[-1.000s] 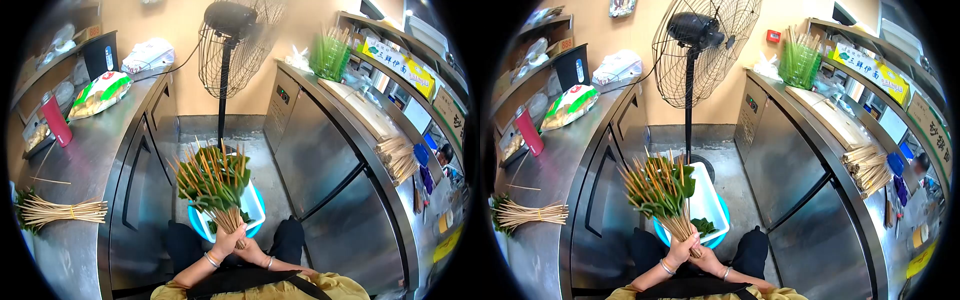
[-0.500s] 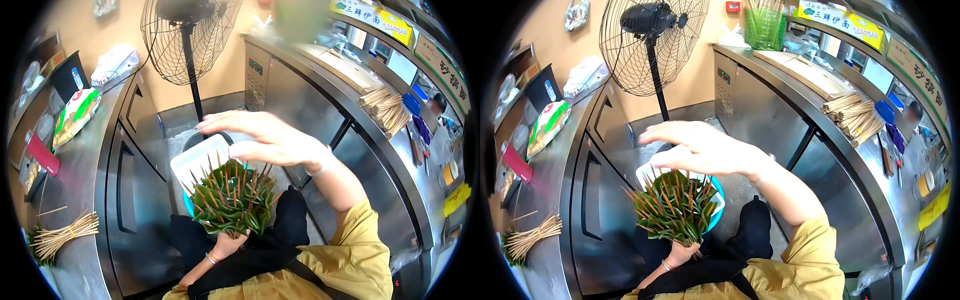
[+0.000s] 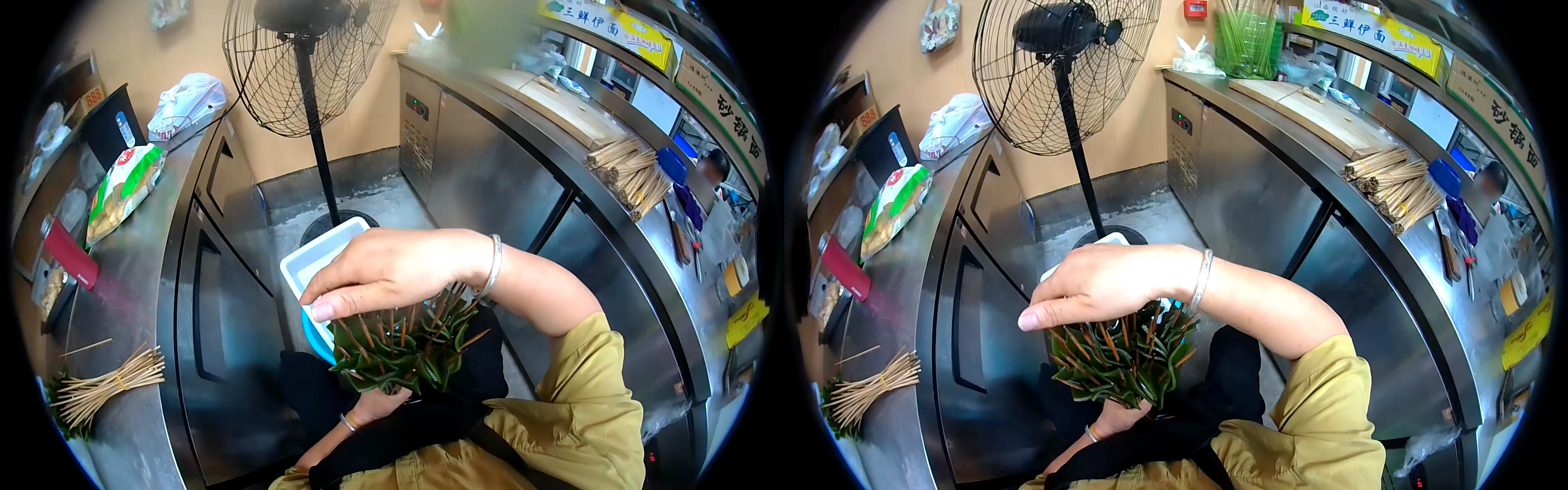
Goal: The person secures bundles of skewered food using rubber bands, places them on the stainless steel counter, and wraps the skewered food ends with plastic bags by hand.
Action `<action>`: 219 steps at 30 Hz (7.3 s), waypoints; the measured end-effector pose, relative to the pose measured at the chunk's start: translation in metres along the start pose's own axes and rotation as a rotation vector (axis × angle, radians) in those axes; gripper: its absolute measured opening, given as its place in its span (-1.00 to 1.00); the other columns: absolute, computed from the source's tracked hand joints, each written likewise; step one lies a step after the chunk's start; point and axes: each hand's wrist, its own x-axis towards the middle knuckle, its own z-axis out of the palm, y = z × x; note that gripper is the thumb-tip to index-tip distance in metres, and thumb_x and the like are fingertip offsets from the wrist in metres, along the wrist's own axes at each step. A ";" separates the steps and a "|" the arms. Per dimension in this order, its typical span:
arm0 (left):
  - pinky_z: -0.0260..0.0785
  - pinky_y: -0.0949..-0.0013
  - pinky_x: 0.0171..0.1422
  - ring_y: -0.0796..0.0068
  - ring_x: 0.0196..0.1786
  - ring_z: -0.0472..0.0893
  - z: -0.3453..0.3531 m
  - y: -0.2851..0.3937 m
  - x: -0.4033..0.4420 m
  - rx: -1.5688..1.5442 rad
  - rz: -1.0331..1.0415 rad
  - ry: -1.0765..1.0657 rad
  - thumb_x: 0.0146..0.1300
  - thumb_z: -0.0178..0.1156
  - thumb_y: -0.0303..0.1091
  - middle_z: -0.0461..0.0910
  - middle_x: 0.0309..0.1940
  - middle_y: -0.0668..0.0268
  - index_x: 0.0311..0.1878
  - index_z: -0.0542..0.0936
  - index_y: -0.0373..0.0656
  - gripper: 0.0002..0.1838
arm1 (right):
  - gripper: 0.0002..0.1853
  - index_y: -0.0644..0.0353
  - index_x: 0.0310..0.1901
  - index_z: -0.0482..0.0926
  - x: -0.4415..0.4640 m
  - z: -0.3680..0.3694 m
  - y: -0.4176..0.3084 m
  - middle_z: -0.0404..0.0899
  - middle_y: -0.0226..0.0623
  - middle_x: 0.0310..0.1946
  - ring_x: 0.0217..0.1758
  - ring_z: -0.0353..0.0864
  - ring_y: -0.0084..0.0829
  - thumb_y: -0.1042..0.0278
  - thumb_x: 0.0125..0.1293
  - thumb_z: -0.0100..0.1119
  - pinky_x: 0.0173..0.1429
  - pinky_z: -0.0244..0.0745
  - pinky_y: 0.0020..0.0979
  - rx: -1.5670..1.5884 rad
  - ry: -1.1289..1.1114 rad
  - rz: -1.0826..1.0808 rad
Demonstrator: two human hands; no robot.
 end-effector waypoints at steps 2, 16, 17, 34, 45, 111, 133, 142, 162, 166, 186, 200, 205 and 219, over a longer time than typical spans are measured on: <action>0.40 0.42 -0.05 0.57 -0.20 0.50 -0.002 0.005 0.003 -0.010 0.021 0.052 0.14 0.25 -0.47 0.55 -0.24 0.38 -0.03 0.50 -0.26 -0.69 | -0.42 0.31 0.16 0.46 -0.003 -0.008 0.001 0.58 0.05 -0.02 0.08 0.56 -0.07 -0.10 0.44 -0.11 0.18 0.42 -0.28 0.048 0.014 0.029; 0.20 0.54 -0.46 0.66 -0.56 0.29 -0.044 0.015 0.111 -1.267 -0.033 0.317 0.25 0.13 -0.43 0.31 -0.56 0.47 -0.23 0.41 -0.13 -0.91 | -0.42 0.30 0.25 0.24 -0.064 0.213 0.117 0.50 -0.06 0.06 0.13 0.53 -0.28 0.29 0.29 0.25 0.24 0.45 -0.26 1.328 0.315 0.387; 0.21 0.53 -0.46 0.66 -0.56 0.30 -0.040 0.007 0.108 -1.263 -0.090 0.348 0.26 0.12 -0.43 0.33 -0.56 0.46 -0.22 0.41 -0.12 -0.90 | -0.56 0.28 0.13 0.30 -0.065 0.219 0.113 0.58 -0.08 -0.13 -0.08 0.65 -0.28 0.37 0.30 0.22 0.03 0.60 -0.33 1.423 0.327 0.400; 0.32 0.07 0.19 0.01 0.11 0.49 -0.022 0.030 0.032 0.810 0.382 0.239 0.26 0.16 -0.27 0.50 0.04 0.00 0.12 0.42 -0.28 -0.58 | -0.89 0.20 -0.42 0.49 -0.089 0.251 0.145 0.42 -0.46 -0.69 -0.74 0.36 -0.63 0.44 0.14 0.23 -0.66 0.31 -0.54 1.453 0.493 0.489; 0.44 0.05 -0.29 -0.02 -0.36 0.60 -0.005 0.044 0.094 1.236 0.194 -0.920 0.12 0.20 -0.34 0.58 -0.38 0.00 0.14 0.41 -0.29 -0.50 | -0.79 0.18 -0.38 0.48 -0.119 0.264 0.130 0.47 -0.37 -0.64 -0.73 0.41 -0.53 0.24 0.19 0.25 -0.65 0.33 -0.49 1.420 0.108 0.352; 0.35 0.32 -0.22 0.35 -0.36 0.54 0.015 0.103 0.101 0.480 0.349 -0.981 0.16 0.12 -0.44 0.54 -0.49 0.23 -0.30 0.54 -0.17 -0.93 | -0.77 0.22 -0.37 0.54 -0.059 0.099 0.045 0.46 -0.35 -0.44 -0.38 0.50 -0.31 0.38 -0.16 0.19 -0.32 0.49 -0.40 -0.420 0.341 -0.335; 0.38 0.17 -0.36 0.09 -0.45 0.58 -0.014 0.126 0.108 0.279 0.439 -0.785 0.11 0.23 -0.40 0.53 -0.59 0.11 -0.36 0.45 -0.20 -0.86 | -0.78 0.24 -0.42 0.43 -0.114 0.086 0.056 0.32 -0.61 -0.61 -0.55 0.19 -0.75 0.34 0.34 0.17 -0.49 0.09 -0.57 0.619 0.303 0.373; 0.34 0.16 -0.35 0.08 -0.39 0.54 -0.025 0.128 0.112 0.455 0.615 -0.641 -0.05 0.26 -0.50 0.49 -0.54 0.23 -0.33 0.35 -0.13 -0.73 | -0.81 0.30 -0.42 0.50 -0.167 0.116 0.062 0.44 -0.50 -0.53 -0.45 0.32 -0.69 0.40 0.32 0.18 -0.35 0.23 -0.58 0.946 0.358 0.396; 0.40 0.11 -0.26 -0.03 -0.34 0.59 -0.040 0.094 0.123 0.660 0.137 -0.527 0.17 0.25 -0.30 0.58 -0.48 0.04 -0.17 0.49 -0.17 -0.76 | -0.68 0.18 -0.62 0.34 -0.160 0.098 0.031 0.33 -0.35 -0.58 -0.49 0.20 -0.48 0.30 0.16 0.23 -0.35 0.10 -0.43 0.842 0.948 -0.116; 0.41 0.11 -0.25 -0.02 -0.34 0.59 -0.052 0.087 0.121 0.666 0.134 -0.514 0.17 0.25 -0.29 0.59 -0.47 0.05 -0.17 0.50 -0.13 -0.78 | -0.76 0.29 -0.66 0.50 -0.170 0.088 0.015 0.36 -0.37 -0.68 -0.54 0.30 -0.46 0.43 -0.02 0.38 -0.41 0.15 -0.40 0.470 0.788 0.040; 0.40 0.07 -0.23 0.02 -0.33 0.60 -0.071 0.098 0.119 0.836 0.070 -0.561 0.16 0.22 -0.26 0.61 -0.45 0.12 -0.25 0.53 -0.07 -0.85 | -0.61 0.11 -0.68 0.39 -0.180 0.107 -0.008 0.26 -0.42 -0.64 -0.43 0.38 -0.35 0.18 0.09 0.39 -0.22 0.21 -0.36 -0.239 0.405 0.259; 0.43 0.40 -0.02 0.51 -0.18 0.62 -0.069 0.091 0.122 0.190 0.032 -0.336 0.15 0.37 -0.26 0.68 -0.20 0.18 0.07 0.51 -0.28 -0.53 | -0.67 0.16 -0.62 0.36 -0.180 0.148 0.050 0.32 -0.46 -0.64 -0.52 0.24 -0.58 0.41 0.28 0.20 -0.40 0.15 -0.44 0.822 1.123 0.169; 0.37 0.48 -0.28 0.58 -0.40 0.45 -0.081 0.091 0.119 -0.173 -0.119 -0.241 0.18 0.34 -0.34 0.41 -0.50 0.41 -0.36 0.34 -0.13 -0.70 | -0.60 0.06 -0.66 0.26 -0.194 0.142 0.080 0.24 -0.45 -0.68 -0.42 0.32 -0.53 0.26 0.36 0.05 -0.14 0.25 -0.39 1.545 1.437 -0.322; 0.32 0.50 -0.25 0.67 -0.39 0.41 -0.064 0.118 0.139 0.083 0.174 -0.130 0.03 0.39 -0.54 0.41 -0.44 0.45 -0.34 0.43 -0.17 -0.73 | -0.24 -0.12 0.48 -0.05 -0.151 0.117 0.066 -0.10 -0.13 0.50 -0.46 0.35 -0.69 0.70 0.33 -0.08 -0.47 0.43 -0.76 1.852 1.126 -0.653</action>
